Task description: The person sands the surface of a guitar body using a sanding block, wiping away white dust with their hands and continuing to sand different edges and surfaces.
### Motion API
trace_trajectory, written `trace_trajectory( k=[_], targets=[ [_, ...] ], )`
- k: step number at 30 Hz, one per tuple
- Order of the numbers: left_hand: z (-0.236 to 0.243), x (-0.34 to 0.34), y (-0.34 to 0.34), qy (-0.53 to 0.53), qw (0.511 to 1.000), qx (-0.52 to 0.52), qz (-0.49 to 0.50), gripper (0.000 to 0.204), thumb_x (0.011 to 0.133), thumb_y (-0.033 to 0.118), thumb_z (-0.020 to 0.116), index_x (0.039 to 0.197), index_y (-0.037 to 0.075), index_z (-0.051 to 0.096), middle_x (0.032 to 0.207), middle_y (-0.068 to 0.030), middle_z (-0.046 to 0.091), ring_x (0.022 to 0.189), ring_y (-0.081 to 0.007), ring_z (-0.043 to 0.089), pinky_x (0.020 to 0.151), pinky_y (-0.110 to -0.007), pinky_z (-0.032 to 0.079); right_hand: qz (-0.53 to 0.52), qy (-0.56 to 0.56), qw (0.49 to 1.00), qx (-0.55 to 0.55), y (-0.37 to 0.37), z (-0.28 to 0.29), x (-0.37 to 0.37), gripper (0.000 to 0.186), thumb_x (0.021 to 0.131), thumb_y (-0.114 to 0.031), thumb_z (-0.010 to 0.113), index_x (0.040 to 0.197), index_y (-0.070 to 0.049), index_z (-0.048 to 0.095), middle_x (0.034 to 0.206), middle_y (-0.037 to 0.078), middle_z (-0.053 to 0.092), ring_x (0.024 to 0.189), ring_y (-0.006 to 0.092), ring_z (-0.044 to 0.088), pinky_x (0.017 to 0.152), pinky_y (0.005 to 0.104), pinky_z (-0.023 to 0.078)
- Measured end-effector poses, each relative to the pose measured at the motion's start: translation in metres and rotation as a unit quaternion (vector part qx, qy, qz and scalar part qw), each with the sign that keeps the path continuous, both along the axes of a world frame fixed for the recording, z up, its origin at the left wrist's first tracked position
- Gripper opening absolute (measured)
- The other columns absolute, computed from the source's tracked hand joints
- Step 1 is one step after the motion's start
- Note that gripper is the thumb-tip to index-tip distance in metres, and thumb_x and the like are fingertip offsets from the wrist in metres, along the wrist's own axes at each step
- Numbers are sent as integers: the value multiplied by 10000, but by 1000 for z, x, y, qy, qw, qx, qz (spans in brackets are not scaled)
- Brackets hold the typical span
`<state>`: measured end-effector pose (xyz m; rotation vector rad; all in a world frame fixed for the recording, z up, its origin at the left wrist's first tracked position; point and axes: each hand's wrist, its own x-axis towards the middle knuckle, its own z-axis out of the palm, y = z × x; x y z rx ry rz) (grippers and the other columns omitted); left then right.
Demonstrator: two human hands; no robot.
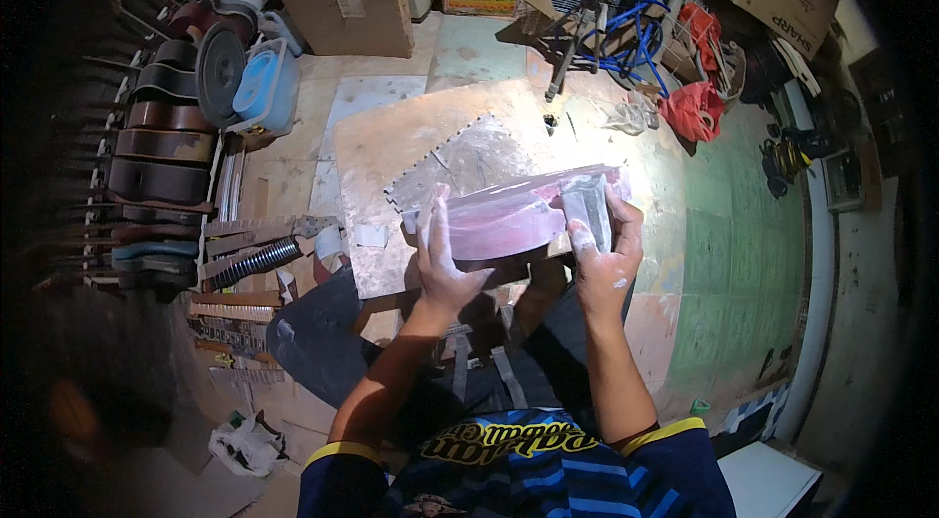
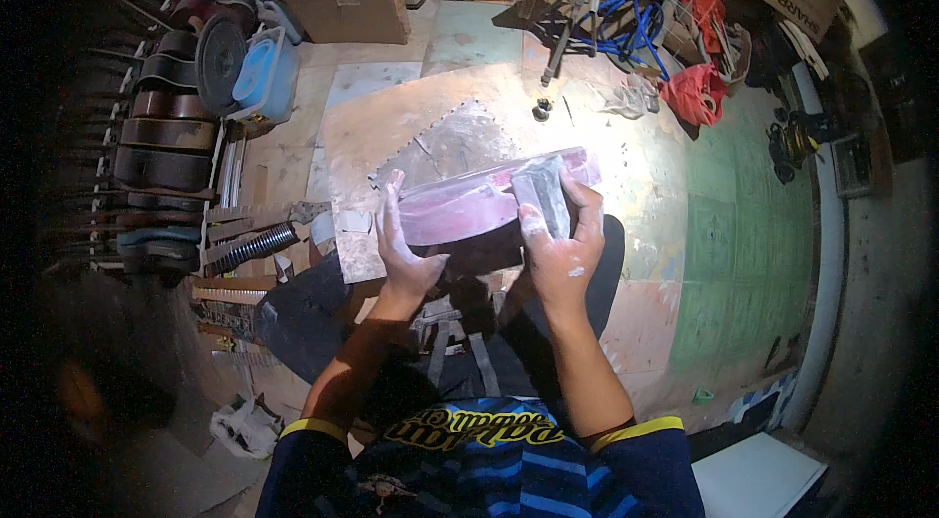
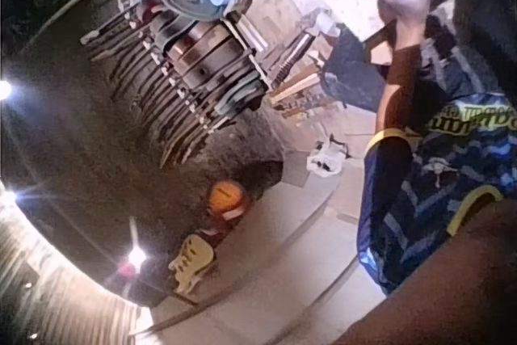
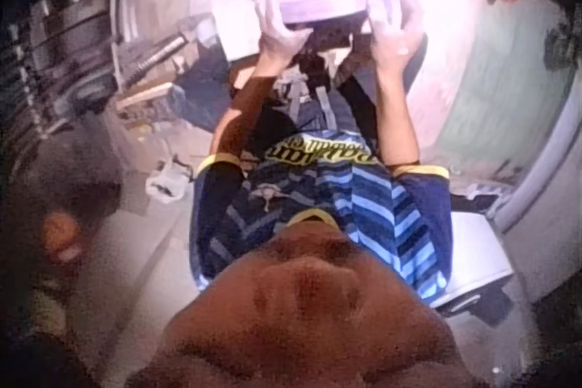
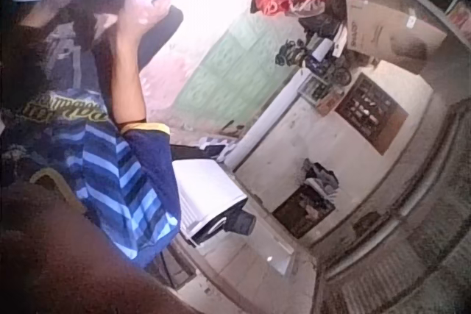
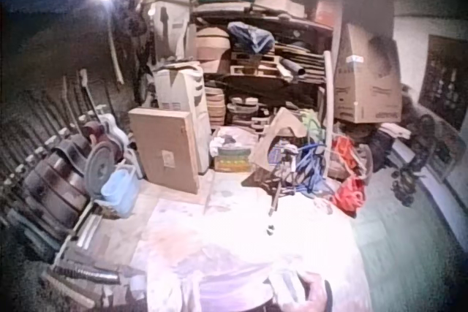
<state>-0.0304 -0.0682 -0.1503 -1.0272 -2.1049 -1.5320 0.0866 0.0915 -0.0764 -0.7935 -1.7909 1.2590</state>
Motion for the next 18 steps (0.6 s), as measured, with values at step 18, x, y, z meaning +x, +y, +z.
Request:
trace_trajectory(
  k=[18],
  targets=[
    [66, 21, -3, 46, 992, -114, 35, 579, 709, 261, 876, 1236, 89, 707, 1425, -196, 587, 1372, -443, 476, 1154, -604, 305, 15, 10, 1000, -6, 0, 2, -3, 529, 841, -106, 785, 1303, 41, 572, 1186, 152, 625, 1104, 236, 609, 1007, 369, 471]
  ],
)
